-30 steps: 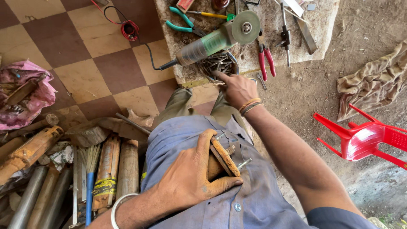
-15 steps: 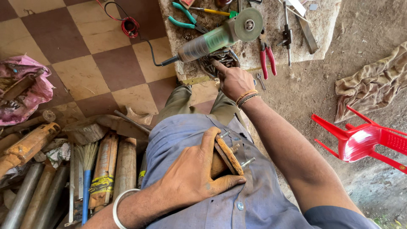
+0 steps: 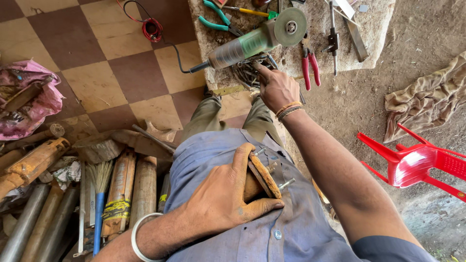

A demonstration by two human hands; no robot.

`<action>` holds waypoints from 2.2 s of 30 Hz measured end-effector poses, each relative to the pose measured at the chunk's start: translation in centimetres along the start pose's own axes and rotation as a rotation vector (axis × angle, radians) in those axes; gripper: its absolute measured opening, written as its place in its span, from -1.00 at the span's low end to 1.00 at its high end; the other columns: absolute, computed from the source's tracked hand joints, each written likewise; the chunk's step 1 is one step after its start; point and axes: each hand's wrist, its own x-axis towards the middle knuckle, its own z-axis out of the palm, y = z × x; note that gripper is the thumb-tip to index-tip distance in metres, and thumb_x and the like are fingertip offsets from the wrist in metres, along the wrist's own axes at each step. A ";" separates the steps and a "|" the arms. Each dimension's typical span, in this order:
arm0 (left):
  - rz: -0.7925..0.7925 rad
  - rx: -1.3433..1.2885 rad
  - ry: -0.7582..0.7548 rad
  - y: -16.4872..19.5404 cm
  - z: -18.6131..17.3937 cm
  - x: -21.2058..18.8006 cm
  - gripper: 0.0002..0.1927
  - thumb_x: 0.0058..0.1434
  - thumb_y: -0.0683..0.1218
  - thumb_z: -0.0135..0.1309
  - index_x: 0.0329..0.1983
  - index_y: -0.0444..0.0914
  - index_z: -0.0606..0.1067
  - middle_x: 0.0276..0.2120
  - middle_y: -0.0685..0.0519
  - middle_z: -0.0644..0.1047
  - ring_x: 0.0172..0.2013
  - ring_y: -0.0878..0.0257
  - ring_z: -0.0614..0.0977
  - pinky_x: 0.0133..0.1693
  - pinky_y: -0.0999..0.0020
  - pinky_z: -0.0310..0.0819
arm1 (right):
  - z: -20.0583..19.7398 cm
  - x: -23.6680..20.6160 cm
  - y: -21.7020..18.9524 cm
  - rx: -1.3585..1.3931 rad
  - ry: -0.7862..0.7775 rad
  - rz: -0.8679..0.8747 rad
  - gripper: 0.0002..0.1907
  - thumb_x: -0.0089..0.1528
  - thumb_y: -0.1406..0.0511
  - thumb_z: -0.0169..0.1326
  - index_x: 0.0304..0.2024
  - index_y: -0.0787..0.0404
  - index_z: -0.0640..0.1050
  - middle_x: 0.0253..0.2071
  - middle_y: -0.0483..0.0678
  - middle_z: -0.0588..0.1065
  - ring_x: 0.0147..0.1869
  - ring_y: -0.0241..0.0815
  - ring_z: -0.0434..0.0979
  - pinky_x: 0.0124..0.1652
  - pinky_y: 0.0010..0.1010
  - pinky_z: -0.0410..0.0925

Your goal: The person carries a rusty wheel hub flange and a container of bolts across the workshop, then stands inserting bolts one by one into the stud holes of the hub, threading them by hand and using pliers to grip and seat the studs, occasionally picking more bolts from the container on the workbench.

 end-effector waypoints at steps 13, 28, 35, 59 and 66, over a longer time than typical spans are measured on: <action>-0.063 -0.024 0.003 -0.6 0.1 -0.9 0.05 0.00 0.20 0.37 0.32 -0.39 0.04 -0.29 -0.27 0.63 -0.29 -0.20 0.70 -0.26 0.01 0.61 | 0.3 0.4 0.6 -0.077 -0.016 0.003 -0.70 0.38 0.25 0.02 0.12 -0.19 0.61 -0.37 0.00 0.52 -0.45 -0.06 0.49 -0.50 -0.15 0.32; -0.011 -0.011 0.028 -0.5 0.1 -1.1 0.07 0.02 0.19 0.38 0.33 -0.41 0.03 -0.27 -0.29 0.62 -0.27 -0.20 0.71 -0.24 0.01 0.62 | -0.1 -0.3 0.3 0.018 0.045 -0.040 -0.65 0.30 0.31 0.04 0.06 -0.24 0.63 -0.27 0.02 0.59 -0.32 0.03 0.58 -0.36 -0.12 0.40; -0.019 0.020 -0.005 -0.1 0.4 -0.7 0.08 0.01 0.19 0.38 0.34 -0.41 0.02 -0.29 -0.29 0.62 -0.27 -0.21 0.70 -0.26 0.00 0.61 | -0.4 1.7 -0.2 -0.122 -0.034 -0.073 -0.59 0.28 0.33 0.02 0.14 -0.20 0.58 -0.33 0.02 0.58 -0.31 0.10 0.57 -0.38 -0.05 0.37; -0.026 -0.012 -0.005 -0.5 0.0 -1.0 0.10 0.00 0.20 0.37 0.34 -0.44 0.02 -0.29 -0.29 0.62 -0.28 -0.20 0.71 -0.24 0.01 0.62 | 0.4 1.3 0.2 0.070 -0.102 0.208 -0.75 0.28 0.20 0.13 -0.01 -0.20 0.66 -0.34 -0.04 0.64 -0.45 -0.12 0.57 -0.49 -0.23 0.38; -0.001 0.005 0.022 -0.7 -0.2 -1.1 0.09 0.01 0.22 0.37 0.33 -0.43 0.03 -0.28 -0.32 0.61 -0.27 -0.24 0.70 -0.25 -0.02 0.60 | 1.0 0.3 0.6 0.106 -0.044 0.195 -0.85 0.32 0.18 0.15 -0.09 -0.17 0.70 -0.30 -0.06 0.67 -0.39 -0.16 0.62 -0.44 -0.25 0.40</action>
